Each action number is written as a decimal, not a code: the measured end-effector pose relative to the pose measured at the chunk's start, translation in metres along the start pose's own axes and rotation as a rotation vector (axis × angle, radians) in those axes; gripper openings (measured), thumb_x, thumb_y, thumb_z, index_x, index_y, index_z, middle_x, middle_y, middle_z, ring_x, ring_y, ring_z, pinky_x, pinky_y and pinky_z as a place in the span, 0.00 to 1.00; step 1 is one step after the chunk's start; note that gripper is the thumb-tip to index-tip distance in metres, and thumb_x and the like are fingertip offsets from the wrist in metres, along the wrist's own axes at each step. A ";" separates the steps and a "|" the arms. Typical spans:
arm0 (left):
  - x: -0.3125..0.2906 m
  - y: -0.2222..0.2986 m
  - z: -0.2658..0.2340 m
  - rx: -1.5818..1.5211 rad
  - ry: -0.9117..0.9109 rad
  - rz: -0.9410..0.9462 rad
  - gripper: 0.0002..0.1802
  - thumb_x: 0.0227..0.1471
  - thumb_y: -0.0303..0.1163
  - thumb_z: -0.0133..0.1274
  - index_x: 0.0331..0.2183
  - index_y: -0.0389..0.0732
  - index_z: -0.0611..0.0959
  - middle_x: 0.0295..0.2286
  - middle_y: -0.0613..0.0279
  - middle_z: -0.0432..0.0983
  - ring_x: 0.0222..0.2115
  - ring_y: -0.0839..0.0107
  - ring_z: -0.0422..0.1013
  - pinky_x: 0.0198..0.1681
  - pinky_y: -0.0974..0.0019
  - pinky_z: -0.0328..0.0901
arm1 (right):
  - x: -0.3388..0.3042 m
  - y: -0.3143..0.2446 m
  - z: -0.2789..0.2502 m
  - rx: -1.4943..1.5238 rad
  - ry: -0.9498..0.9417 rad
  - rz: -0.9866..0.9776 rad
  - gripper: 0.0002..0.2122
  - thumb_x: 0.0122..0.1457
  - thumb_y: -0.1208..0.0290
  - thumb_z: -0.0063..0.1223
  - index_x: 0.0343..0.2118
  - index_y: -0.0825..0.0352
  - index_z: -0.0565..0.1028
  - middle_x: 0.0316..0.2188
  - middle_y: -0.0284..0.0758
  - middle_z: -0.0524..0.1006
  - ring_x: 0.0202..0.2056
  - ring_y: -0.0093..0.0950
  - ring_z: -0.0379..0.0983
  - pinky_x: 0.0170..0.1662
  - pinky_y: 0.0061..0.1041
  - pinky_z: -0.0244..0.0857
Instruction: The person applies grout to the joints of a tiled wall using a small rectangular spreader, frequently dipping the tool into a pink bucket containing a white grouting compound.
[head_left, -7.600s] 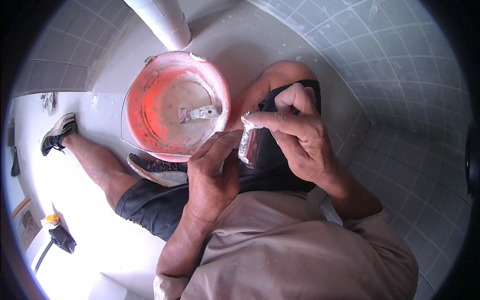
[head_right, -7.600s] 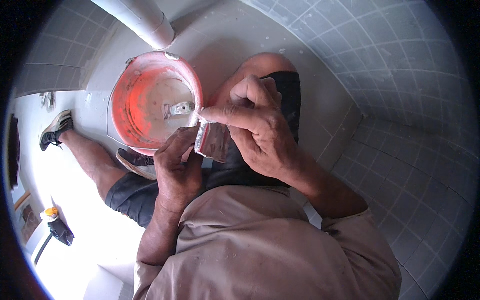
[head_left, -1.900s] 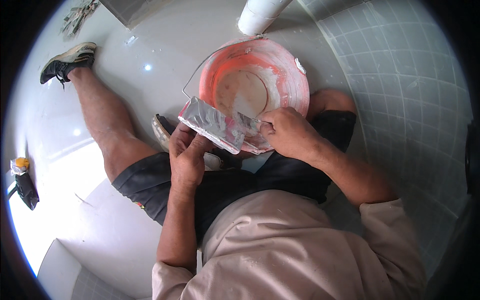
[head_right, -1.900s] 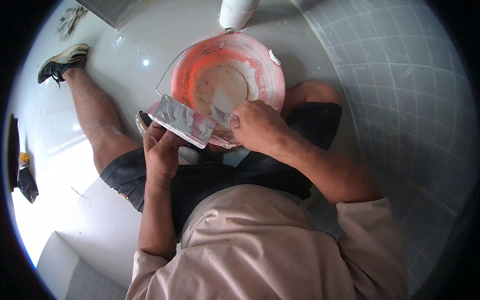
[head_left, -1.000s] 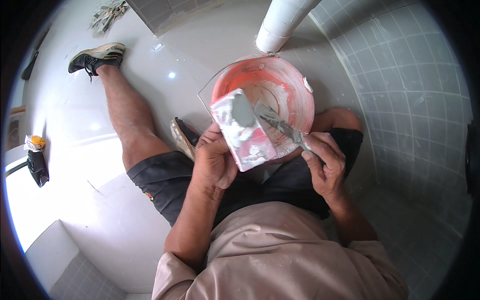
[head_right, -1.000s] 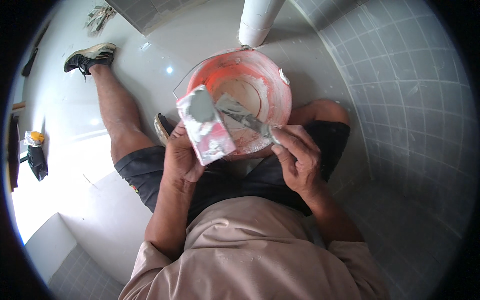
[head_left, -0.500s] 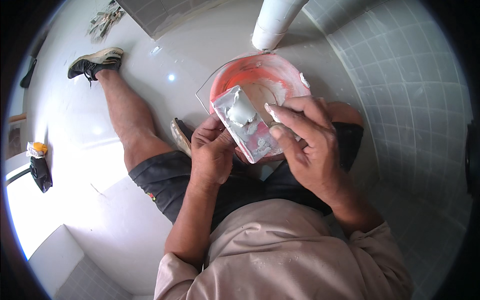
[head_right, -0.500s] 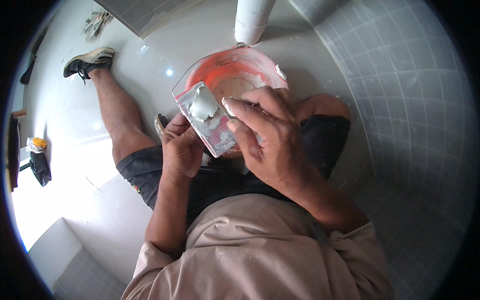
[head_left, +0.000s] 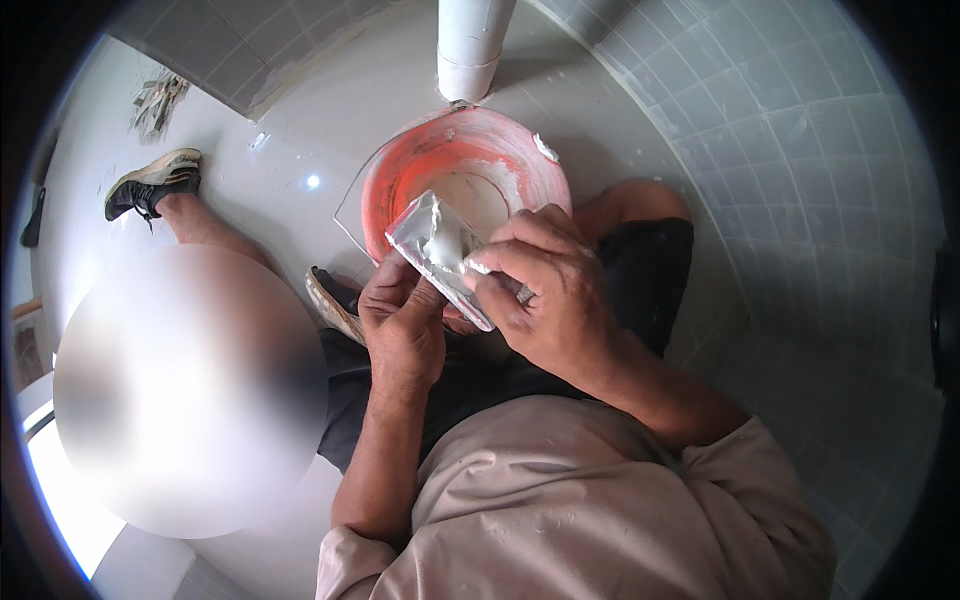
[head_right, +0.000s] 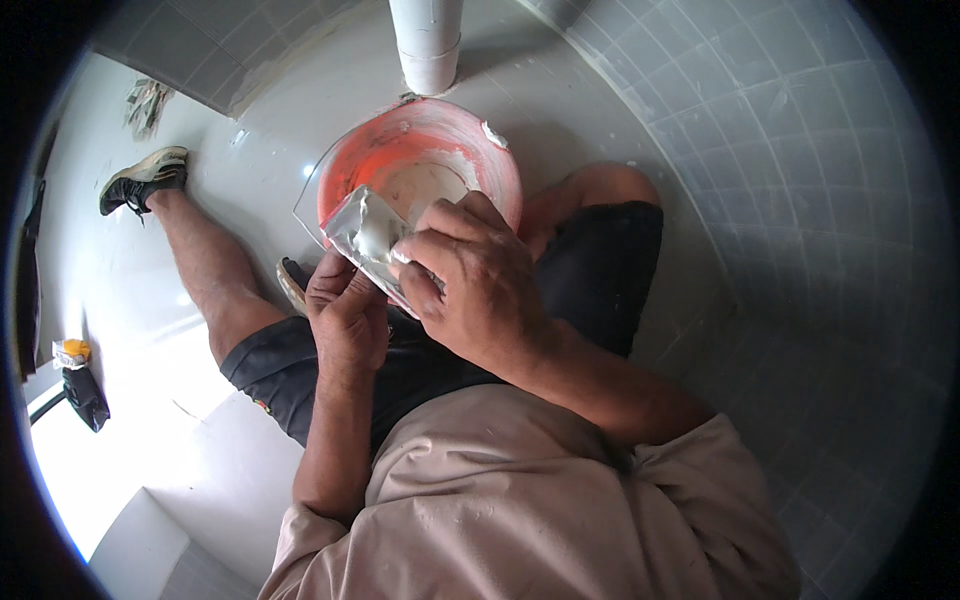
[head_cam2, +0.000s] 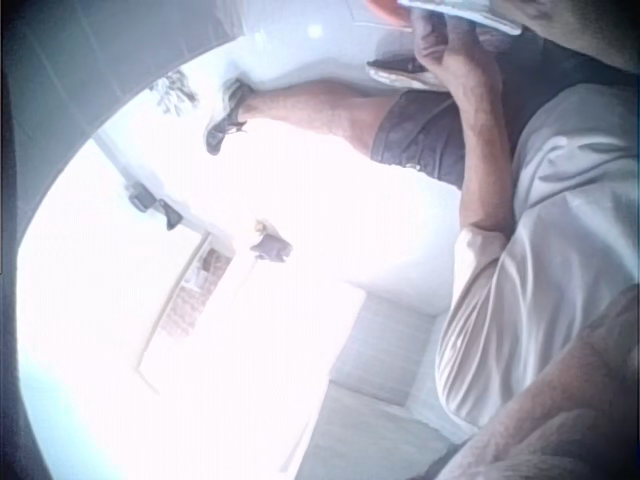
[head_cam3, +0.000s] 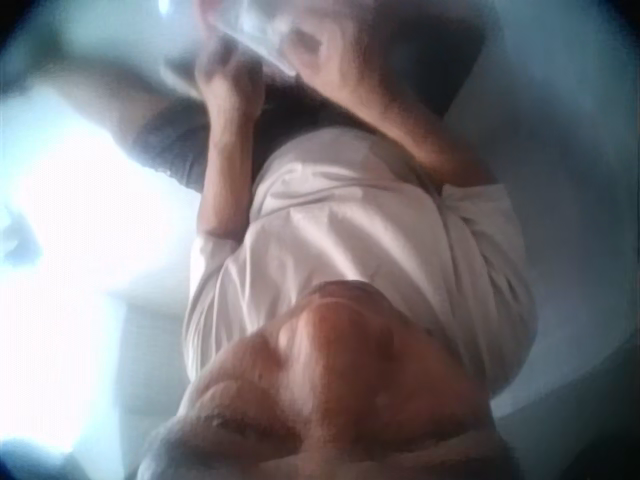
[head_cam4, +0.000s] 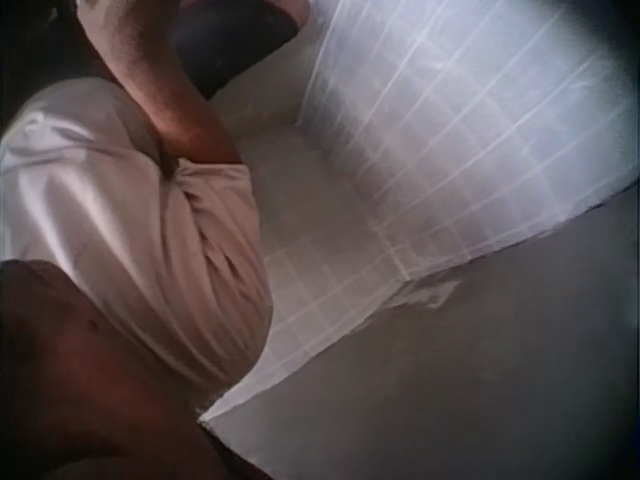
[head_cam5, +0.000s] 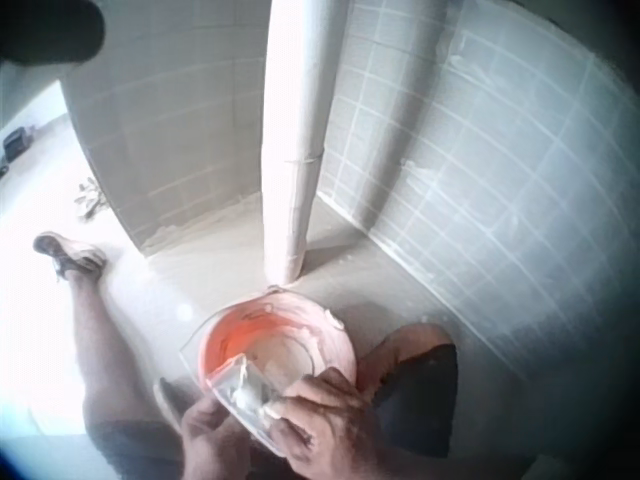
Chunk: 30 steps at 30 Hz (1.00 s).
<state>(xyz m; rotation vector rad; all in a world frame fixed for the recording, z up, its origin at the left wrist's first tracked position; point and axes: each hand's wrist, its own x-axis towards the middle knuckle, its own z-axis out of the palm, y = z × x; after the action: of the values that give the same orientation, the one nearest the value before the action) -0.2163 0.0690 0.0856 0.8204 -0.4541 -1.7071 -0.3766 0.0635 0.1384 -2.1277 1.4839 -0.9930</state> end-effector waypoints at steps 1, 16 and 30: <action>0.002 0.000 0.002 0.001 0.012 -0.005 0.16 0.56 0.19 0.53 0.47 0.30 0.77 0.41 0.53 0.78 0.40 0.68 0.76 0.45 0.65 0.71 | -0.001 0.000 -0.004 -0.003 0.011 0.012 0.07 0.46 0.78 0.62 0.30 0.68 0.78 0.29 0.38 0.75 0.34 0.37 0.72 0.39 0.34 0.68; 0.005 0.023 -0.059 0.202 0.201 0.087 0.42 0.50 0.35 0.56 0.62 0.37 0.58 0.58 0.50 0.60 0.58 0.57 0.60 0.64 0.48 0.54 | -0.298 0.200 -0.218 1.042 1.617 1.018 0.05 0.62 0.76 0.43 0.38 0.65 0.71 0.27 0.32 0.68 0.28 0.25 0.63 0.29 0.26 0.59; -0.012 0.055 -0.033 1.815 -0.038 0.533 0.25 0.52 0.27 0.61 0.51 0.28 0.75 0.49 0.43 0.73 0.49 0.58 0.71 0.52 0.61 0.66 | -0.392 0.367 -0.216 1.618 2.125 0.407 0.05 0.59 0.75 0.39 0.26 0.65 0.64 0.19 0.30 0.60 0.19 0.25 0.56 0.21 0.23 0.52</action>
<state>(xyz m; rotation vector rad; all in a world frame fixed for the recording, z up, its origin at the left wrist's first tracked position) -0.1534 0.0677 0.1030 1.6184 -2.1172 -0.4176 -0.8552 0.3041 -0.0819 0.8394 0.4617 -2.7206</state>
